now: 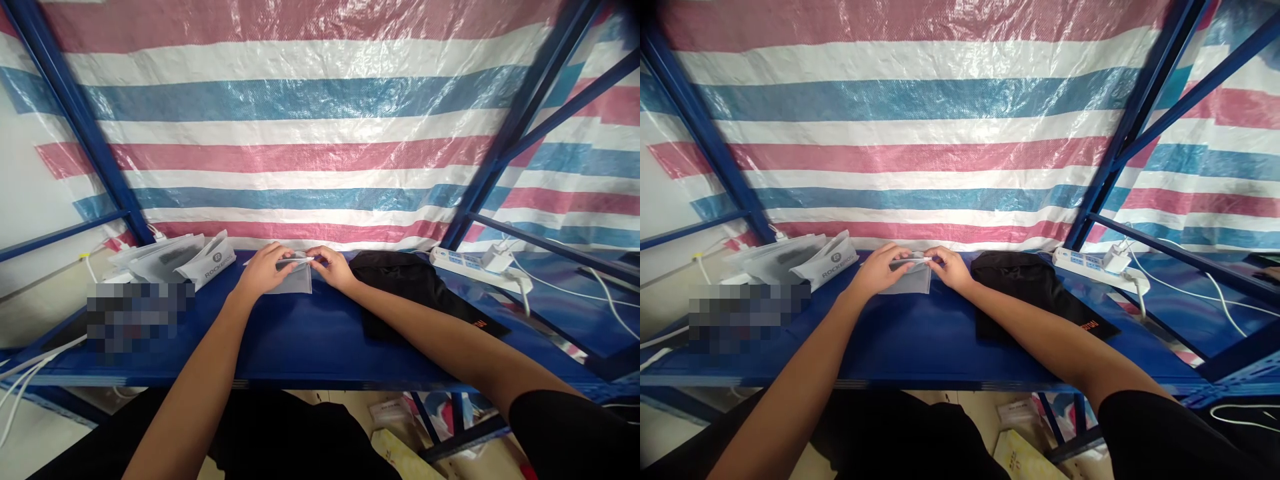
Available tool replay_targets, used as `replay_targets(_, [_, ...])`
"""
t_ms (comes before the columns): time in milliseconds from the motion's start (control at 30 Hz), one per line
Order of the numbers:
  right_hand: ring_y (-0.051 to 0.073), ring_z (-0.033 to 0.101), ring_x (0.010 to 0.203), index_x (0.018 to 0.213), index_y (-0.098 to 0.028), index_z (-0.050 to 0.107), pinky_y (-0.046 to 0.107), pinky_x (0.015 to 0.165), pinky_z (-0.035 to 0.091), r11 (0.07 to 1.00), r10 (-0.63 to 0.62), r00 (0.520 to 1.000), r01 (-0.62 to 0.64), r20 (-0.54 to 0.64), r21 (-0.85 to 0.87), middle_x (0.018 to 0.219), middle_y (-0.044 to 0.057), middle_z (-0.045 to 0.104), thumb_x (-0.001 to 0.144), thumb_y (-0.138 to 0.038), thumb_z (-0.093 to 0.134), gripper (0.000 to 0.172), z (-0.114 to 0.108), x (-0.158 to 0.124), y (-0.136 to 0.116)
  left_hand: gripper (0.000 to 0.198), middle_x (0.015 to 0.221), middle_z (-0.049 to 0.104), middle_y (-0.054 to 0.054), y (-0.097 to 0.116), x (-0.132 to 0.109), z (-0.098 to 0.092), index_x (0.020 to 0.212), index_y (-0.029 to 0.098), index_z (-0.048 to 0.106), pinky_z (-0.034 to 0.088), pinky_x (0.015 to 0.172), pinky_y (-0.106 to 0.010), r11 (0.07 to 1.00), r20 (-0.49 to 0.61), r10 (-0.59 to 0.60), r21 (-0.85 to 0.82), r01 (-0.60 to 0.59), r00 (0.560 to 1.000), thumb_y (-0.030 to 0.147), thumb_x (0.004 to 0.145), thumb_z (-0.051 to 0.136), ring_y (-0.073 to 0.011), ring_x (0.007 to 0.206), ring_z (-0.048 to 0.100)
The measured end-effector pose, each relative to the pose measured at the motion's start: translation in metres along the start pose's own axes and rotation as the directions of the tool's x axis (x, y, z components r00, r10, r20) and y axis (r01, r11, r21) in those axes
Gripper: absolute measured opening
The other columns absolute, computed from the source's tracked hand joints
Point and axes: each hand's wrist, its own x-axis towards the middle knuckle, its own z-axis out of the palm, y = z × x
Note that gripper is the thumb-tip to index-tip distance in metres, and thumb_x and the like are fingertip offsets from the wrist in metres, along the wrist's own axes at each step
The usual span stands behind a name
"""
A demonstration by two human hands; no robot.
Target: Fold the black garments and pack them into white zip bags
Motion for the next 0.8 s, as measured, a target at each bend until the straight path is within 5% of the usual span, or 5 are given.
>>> replay_targets(300, [0.028, 0.073, 0.123, 0.131, -0.030, 0.079, 0.048, 0.109, 0.060, 0.989, -0.149, 0.987, 0.150, 0.059, -0.006, 0.132, 0.011, 0.076, 0.113, -0.040, 0.053, 0.033, 0.002, 0.002, -0.019, 0.024, 0.115, 0.078, -0.007, 0.007, 0.008, 0.019, 0.118, 0.026, 0.081, 0.054, 0.099, -0.042, 0.990, -0.046, 0.140, -0.004, -0.140, 0.989, 0.034, 0.110, 0.060, -0.0252, 0.105, 0.072])
replay_targets(433, [0.027, 0.078, 0.102, 0.120, -0.027, 0.081, 0.045, 0.093, 0.065, 0.999, 0.011, 0.999, -0.009, -0.051, 0.037, 0.123, 0.010, 0.078, 0.111, -0.049, 0.055, 0.036, -0.003, 0.006, -0.013, 0.025, 0.110, 0.079, -0.008, -0.008, 0.004, 0.002, 0.112, 0.025, 0.084, 0.052, 0.099, -0.045, 0.994, -0.115, 0.045, 0.105, -0.033, 0.992, 0.035, 0.109, 0.060, -0.0280, 0.107, 0.071])
replay_targets(600, [0.022, 0.077, 0.075, 0.103, -0.024, 0.079, 0.040, 0.074, 0.066, 0.945, 0.307, 0.933, -0.276, -0.189, 0.177, 0.117, 0.009, 0.074, 0.101, -0.070, 0.063, 0.049, -0.009, 0.008, 0.006, 0.024, 0.111, 0.079, -0.009, -0.037, -0.009, -0.026, 0.108, 0.023, 0.084, 0.053, 0.096, -0.044, 0.955, -0.265, -0.167, 0.195, 0.223, 0.950, 0.035, 0.105, 0.064, -0.0311, 0.107, 0.070])
replay_targets(700, [0.023, 0.076, 0.079, 0.102, -0.024, 0.078, 0.040, 0.075, 0.067, 0.936, 0.327, 0.928, -0.291, -0.178, 0.199, 0.114, 0.008, 0.073, 0.101, -0.071, 0.063, 0.049, -0.008, 0.007, 0.009, 0.026, 0.111, 0.079, -0.009, -0.042, -0.011, -0.033, 0.111, 0.023, 0.084, 0.055, 0.087, -0.040, 0.952, -0.266, -0.233, 0.136, 0.275, 0.936, 0.037, 0.105, 0.063, -0.0291, 0.102, 0.073])
replay_targets(800, [0.026, 0.074, 0.095, 0.124, -0.027, 0.076, 0.042, 0.083, 0.067, 0.970, 0.231, 0.961, -0.217, -0.150, 0.107, 0.118, 0.010, 0.072, 0.102, -0.065, 0.065, 0.046, -0.006, 0.005, 0.000, 0.028, 0.109, 0.080, -0.007, -0.035, -0.008, -0.030, 0.113, 0.024, 0.084, 0.057, 0.080, -0.036, 0.974, -0.229, -0.220, 0.009, 0.228, 0.948, 0.040, 0.105, 0.063, -0.0247, 0.092, 0.074])
